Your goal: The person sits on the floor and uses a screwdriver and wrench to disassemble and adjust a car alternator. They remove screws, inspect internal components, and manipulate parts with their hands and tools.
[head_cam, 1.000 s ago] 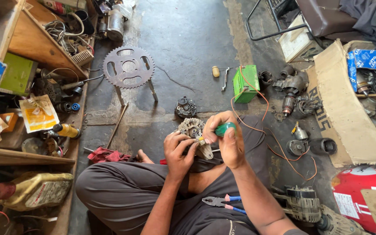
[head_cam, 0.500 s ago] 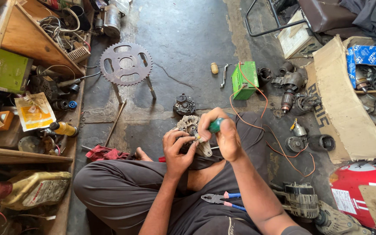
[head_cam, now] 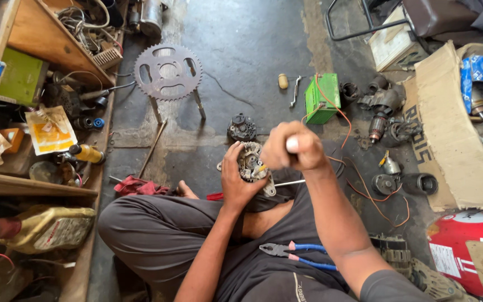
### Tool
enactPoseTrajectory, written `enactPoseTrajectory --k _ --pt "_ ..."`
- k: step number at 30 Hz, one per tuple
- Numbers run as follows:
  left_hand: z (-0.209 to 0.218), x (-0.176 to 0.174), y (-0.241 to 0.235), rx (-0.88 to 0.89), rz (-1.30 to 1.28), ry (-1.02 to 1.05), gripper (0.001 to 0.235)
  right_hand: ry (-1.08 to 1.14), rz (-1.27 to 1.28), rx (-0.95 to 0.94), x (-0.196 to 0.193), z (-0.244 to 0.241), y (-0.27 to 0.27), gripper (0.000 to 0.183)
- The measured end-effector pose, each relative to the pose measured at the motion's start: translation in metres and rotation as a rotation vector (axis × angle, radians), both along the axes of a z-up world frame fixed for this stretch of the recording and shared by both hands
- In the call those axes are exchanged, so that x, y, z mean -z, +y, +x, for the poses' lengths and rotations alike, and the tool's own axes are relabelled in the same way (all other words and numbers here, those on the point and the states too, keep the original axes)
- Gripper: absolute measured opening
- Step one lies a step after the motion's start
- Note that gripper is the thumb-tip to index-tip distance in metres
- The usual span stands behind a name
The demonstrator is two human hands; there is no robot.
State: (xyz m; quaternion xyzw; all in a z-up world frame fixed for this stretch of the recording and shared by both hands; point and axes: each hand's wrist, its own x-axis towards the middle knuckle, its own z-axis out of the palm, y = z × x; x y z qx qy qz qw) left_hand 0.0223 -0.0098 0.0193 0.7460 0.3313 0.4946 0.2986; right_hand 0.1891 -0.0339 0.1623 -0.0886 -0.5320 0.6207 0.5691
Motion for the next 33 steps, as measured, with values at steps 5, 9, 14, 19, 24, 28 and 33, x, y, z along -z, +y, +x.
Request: enactPoseTrajectory --k 5,9,14,19,24,28,33 --pt "0.002 0.002 -0.004 -0.016 0.034 -0.018 0.094 0.003 -0.003 0.578 0.008 -0.023 -0.015 0.019" --pt "0.003 0.001 -0.006 -0.025 -0.039 -0.035 0.097 -0.057 0.057 0.786 0.004 -0.041 -0.022 0.015" --pt "0.006 0.000 -0.010 -0.055 -0.086 -0.194 0.110 -0.436 0.305 0.845 -0.030 -0.047 -0.026 0.014" --pt "-0.001 0.009 0.006 0.024 -0.121 -0.020 0.099 -1.443 0.606 0.941 -0.086 -0.025 -0.050 0.017" --pt "-0.015 0.016 0.035 0.279 -0.175 -0.027 0.099 -1.775 0.587 0.481 -0.121 -0.024 -0.043 0.029" --pt "-0.015 0.020 0.034 0.292 -0.196 -0.062 0.097 -1.205 0.706 0.212 -0.121 -0.021 -0.014 0.025" --pt "-0.013 0.018 0.033 0.281 -0.181 -0.066 0.095 -0.653 0.362 -0.530 -0.084 -0.019 0.037 0.043"
